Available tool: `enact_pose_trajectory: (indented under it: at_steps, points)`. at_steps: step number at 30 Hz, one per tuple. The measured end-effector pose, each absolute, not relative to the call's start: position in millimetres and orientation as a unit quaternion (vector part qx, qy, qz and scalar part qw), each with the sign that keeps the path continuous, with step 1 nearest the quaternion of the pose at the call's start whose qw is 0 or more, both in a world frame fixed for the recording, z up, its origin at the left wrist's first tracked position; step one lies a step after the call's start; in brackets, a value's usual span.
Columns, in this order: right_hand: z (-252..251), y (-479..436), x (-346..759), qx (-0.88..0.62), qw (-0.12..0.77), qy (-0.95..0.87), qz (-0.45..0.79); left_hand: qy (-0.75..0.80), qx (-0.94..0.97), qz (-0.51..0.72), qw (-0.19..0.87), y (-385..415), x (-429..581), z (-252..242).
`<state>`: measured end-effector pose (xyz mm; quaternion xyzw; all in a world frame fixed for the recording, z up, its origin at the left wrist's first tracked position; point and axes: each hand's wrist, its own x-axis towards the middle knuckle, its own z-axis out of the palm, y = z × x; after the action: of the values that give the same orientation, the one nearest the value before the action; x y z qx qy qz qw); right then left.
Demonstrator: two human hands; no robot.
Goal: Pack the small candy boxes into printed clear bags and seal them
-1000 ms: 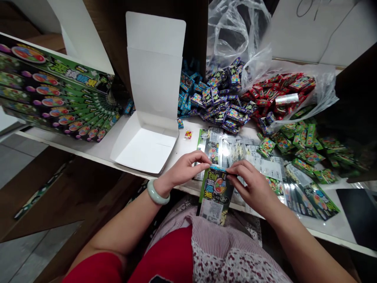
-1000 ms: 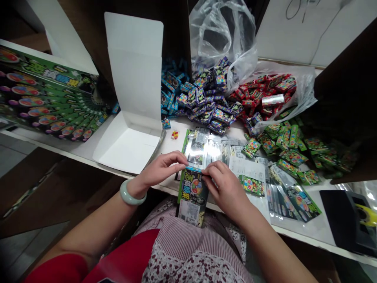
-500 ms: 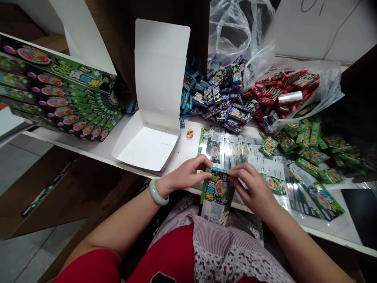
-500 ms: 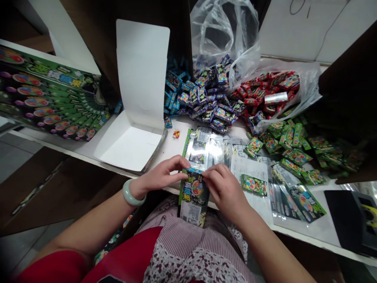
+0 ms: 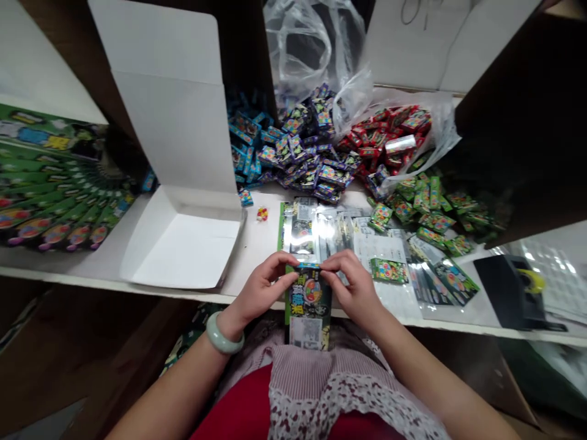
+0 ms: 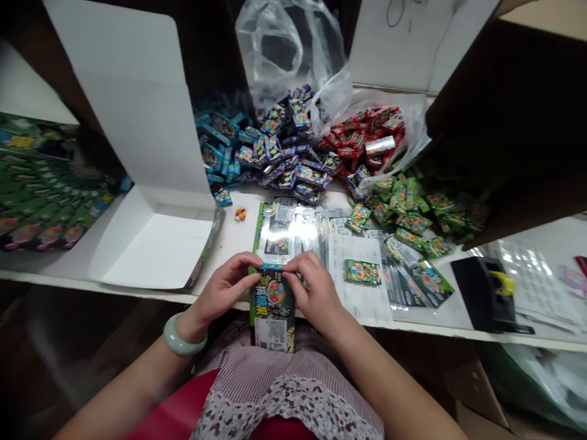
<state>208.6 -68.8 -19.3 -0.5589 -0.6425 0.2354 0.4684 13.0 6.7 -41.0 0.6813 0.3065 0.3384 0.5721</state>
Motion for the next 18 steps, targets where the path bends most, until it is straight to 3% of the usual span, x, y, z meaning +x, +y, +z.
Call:
enact_pose_trajectory:
  at_steps: [4, 7, 13, 18]
  points:
    - [-17, -71, 218, -0.552, 0.491, -0.615, 0.277, 0.294, 0.688, 0.373, 0.549, 7, 22, -41]
    - [-20, -65, 255, -0.566, 0.446, -0.598, 0.352, 0.288, 0.695, 0.378, 0.539, 9, 25, -40]
    - [-51, -41, 353, -0.774, 0.264, -0.548, 0.174, 0.281, 0.698, 0.382, 0.536, 14, 23, -38]
    - [-73, -30, 362, -0.787, 0.232, -0.551, 0.15, 0.281, 0.702, 0.391, 0.524, 12, 28, -37]
